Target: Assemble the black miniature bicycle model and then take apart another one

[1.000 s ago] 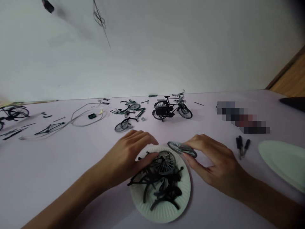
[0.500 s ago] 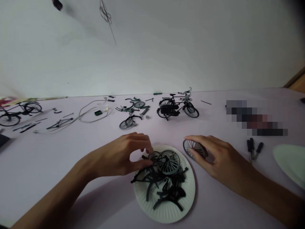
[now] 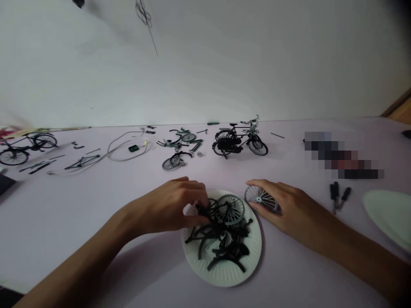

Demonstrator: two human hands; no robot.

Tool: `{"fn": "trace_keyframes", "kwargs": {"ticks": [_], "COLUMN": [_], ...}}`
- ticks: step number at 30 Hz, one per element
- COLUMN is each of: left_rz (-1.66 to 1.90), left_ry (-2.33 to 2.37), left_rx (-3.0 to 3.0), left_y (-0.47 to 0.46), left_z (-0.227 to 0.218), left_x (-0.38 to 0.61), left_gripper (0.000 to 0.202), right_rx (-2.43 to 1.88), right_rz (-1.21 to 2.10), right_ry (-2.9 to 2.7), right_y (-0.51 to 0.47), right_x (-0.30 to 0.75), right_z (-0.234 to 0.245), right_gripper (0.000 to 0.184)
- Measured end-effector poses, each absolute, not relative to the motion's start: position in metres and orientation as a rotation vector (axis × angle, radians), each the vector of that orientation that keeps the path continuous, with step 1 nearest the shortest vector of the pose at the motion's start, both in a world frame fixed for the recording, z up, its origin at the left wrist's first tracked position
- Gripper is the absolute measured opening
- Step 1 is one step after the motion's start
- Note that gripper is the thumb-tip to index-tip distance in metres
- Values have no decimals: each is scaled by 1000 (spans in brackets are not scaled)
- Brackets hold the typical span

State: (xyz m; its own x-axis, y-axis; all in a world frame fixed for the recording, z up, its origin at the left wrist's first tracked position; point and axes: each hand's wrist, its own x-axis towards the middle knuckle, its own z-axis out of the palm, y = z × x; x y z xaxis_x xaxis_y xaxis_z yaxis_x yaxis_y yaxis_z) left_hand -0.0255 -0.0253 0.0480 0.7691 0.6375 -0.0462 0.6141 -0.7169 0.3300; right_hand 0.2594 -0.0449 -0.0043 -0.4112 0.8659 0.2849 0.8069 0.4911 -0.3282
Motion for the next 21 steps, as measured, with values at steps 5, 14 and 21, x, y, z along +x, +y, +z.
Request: {"fn": "trace_keyframes", "kwargs": {"ticks": [5, 14, 21], "left_rz": [236, 50, 58], "left_ry": [992, 1038, 994], "left_rx": [2524, 2346, 2337], "left_y": [-20, -13, -15], "left_z": [47, 58, 59], "left_x": [-33, -46, -41], "left_gripper": [7, 24, 7], "right_rx": [-1531, -1529, -1386], "right_rz": [83, -185, -212], "right_ry": [-2290, -2326, -2379], "right_y": [-44, -45, -45], "right_x": [261, 267, 272], "right_z": [3, 4, 6], "right_gripper": [31, 18, 16]}}
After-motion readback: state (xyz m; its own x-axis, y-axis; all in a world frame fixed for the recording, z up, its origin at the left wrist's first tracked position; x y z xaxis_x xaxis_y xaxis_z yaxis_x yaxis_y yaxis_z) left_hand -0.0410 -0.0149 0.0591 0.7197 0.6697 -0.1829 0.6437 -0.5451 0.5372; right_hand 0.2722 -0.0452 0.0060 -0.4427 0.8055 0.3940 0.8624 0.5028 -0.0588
